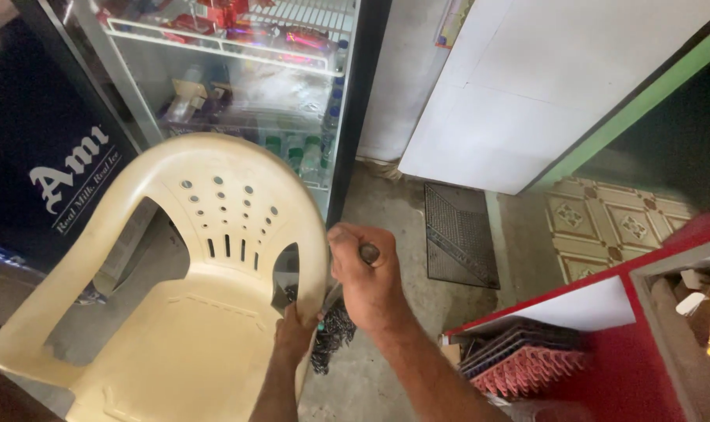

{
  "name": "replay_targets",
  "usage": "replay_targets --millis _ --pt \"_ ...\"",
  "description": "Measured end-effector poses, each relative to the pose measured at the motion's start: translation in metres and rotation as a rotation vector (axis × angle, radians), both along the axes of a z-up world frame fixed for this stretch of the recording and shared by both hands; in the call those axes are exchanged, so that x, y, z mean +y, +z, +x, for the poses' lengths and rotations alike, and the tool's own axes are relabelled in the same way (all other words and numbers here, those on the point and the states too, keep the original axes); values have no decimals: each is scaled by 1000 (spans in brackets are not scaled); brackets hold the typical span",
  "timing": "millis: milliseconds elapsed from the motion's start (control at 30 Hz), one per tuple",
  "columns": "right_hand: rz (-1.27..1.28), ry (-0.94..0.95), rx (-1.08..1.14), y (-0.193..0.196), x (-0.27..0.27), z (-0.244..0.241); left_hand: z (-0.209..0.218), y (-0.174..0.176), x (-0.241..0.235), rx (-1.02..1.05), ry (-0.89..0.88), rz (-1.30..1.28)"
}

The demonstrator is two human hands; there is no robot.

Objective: Mop the floor around furniture and display cases in a small shop.

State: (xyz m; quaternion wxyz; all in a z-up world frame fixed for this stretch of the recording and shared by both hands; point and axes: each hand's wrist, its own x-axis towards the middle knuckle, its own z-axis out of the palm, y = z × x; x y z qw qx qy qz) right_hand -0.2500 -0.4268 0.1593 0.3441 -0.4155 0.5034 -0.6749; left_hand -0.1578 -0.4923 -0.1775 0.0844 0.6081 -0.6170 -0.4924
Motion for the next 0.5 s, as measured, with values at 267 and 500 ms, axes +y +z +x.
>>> replay_targets --millis 267,500 --pt "-25 -10 -17 -2 20 -8 16 14 38 -17 20 -69" --pt "-74 21 -47 -10 35 -30 27 26 63 -6 5 -58"
